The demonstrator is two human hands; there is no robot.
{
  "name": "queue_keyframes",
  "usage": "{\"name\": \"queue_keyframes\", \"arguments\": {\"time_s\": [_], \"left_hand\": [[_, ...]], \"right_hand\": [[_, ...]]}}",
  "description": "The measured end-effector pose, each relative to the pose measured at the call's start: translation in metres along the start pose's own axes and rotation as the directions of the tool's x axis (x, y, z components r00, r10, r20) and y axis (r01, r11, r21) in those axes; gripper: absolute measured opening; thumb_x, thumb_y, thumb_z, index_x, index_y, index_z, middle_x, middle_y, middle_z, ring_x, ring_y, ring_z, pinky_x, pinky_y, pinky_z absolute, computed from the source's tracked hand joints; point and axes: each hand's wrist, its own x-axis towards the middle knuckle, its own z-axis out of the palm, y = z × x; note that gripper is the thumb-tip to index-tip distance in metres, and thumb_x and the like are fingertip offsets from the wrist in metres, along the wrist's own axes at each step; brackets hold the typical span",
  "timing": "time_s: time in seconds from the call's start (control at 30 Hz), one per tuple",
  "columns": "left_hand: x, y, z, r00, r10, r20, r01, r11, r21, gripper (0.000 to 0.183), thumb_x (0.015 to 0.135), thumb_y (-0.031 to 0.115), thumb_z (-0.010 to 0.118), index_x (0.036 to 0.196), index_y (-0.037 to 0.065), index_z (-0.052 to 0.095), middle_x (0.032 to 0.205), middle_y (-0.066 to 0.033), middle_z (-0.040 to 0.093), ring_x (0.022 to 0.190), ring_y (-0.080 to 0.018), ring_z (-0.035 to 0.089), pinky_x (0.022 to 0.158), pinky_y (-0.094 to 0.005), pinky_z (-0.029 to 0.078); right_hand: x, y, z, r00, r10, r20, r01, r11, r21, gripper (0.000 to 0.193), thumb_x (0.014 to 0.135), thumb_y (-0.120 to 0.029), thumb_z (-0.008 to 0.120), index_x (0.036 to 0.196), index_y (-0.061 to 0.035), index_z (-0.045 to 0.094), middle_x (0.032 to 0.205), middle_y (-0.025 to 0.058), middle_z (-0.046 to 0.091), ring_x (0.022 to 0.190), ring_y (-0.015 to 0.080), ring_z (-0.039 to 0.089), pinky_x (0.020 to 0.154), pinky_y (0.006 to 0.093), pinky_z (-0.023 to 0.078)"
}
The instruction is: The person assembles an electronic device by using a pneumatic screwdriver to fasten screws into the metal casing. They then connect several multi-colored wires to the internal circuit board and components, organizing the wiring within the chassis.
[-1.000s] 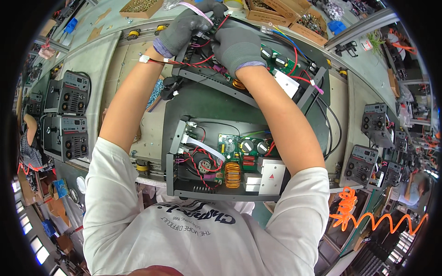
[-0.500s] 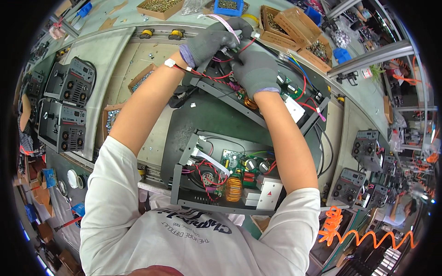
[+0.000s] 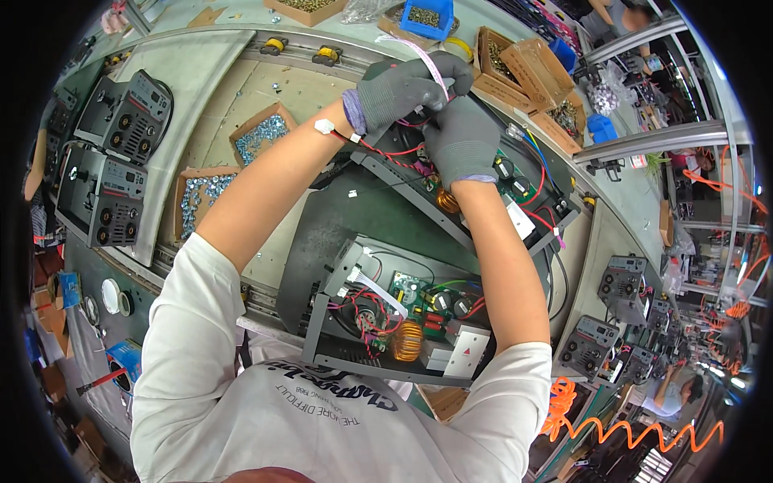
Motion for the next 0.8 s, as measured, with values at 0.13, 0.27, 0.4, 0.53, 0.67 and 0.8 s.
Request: {"name": "queue_keyframes", "arguments": {"time_s": [0.13, 0.27, 0.4, 0.53, 0.67, 0.8], "left_hand": [[0.006, -0.013, -0.007, 1.0, -0.002, 0.016, 0.003, 0.998, -0.066, 0.015, 0.084, 0.007, 0.055, 0.098, 0.007, 0.06, 0.081, -0.0015, 0.056, 0.074, -0.0098, 0.053, 0.064, -0.0273, 0.047], [0.005, -0.007, -0.008, 0.989, -0.118, 0.089, 0.117, 0.993, 0.022, 0.035, 0.077, 0.011, 0.052, 0.11, 0.008, 0.063, 0.098, -0.0004, 0.059, 0.089, -0.012, 0.053, 0.078, -0.026, 0.046], [0.006, -0.006, -0.007, 0.992, -0.116, 0.044, 0.117, 0.993, -0.011, 0.031, 0.077, 0.007, 0.052, 0.106, 0.008, 0.063, 0.09, -0.0007, 0.056, 0.079, -0.0104, 0.051, 0.067, -0.0263, 0.048], [0.001, -0.002, -0.008, 0.995, -0.078, 0.059, 0.077, 0.997, 0.023, 0.038, 0.077, 0.009, 0.05, 0.112, 0.008, 0.063, 0.091, -0.0009, 0.055, 0.08, -0.0104, 0.05, 0.072, -0.0252, 0.049], [0.001, 0.002, -0.009, 0.989, -0.128, 0.075, 0.121, 0.989, 0.09, 0.04, 0.075, 0.016, 0.052, 0.113, 0.007, 0.06, 0.101, -0.0004, 0.057, 0.09, -0.01, 0.054, 0.085, -0.0267, 0.048], [0.005, -0.004, -0.01, 0.984, -0.156, 0.081, 0.152, 0.987, 0.045, 0.039, 0.073, 0.008, 0.051, 0.111, 0.007, 0.06, 0.101, -0.0002, 0.056, 0.09, -0.0097, 0.053, 0.085, -0.0266, 0.047]], "right_hand": [[-0.003, -0.012, -0.022, 0.999, 0.015, 0.042, -0.015, 1.0, -0.008, 0.019, 0.081, -0.025, 0.07, 0.091, -0.0102, 0.073, 0.092, 0.0157, 0.068, 0.088, 0.0364, 0.068, 0.078, 0.0476, 0.054], [-0.029, -0.011, -0.049, 0.957, -0.283, -0.07, 0.289, 0.952, 0.103, 0.02, 0.083, -0.022, 0.067, 0.099, -0.0138, 0.074, 0.097, 0.0121, 0.07, 0.092, 0.0344, 0.067, 0.079, 0.0478, 0.053], [-0.045, -0.01, -0.048, 0.85, -0.52, -0.086, 0.525, 0.823, 0.217, 0.015, 0.084, -0.017, 0.068, 0.097, -0.0132, 0.072, 0.103, 0.0091, 0.067, 0.101, 0.0315, 0.063, 0.084, 0.0448, 0.052], [-0.049, 0.0, -0.043, 0.835, -0.504, -0.219, 0.548, 0.738, 0.392, 0.013, 0.086, -0.017, 0.068, 0.099, -0.0112, 0.069, 0.101, 0.0093, 0.068, 0.098, 0.0328, 0.062, 0.085, 0.0452, 0.05], [-0.056, -0.008, -0.053, 0.835, -0.465, -0.294, 0.537, 0.571, 0.621, 0.013, 0.09, -0.018, 0.067, 0.1, -0.009, 0.067, 0.099, 0.0107, 0.068, 0.096, 0.0343, 0.062, 0.085, 0.0421, 0.05], [-0.063, -0.019, -0.062, 0.875, -0.392, -0.285, 0.473, 0.564, 0.677, 0.021, 0.099, -0.025, 0.06, 0.101, -0.0044, 0.064, 0.088, 0.0095, 0.066, 0.082, 0.0281, 0.064, 0.079, 0.0369, 0.052]]}}
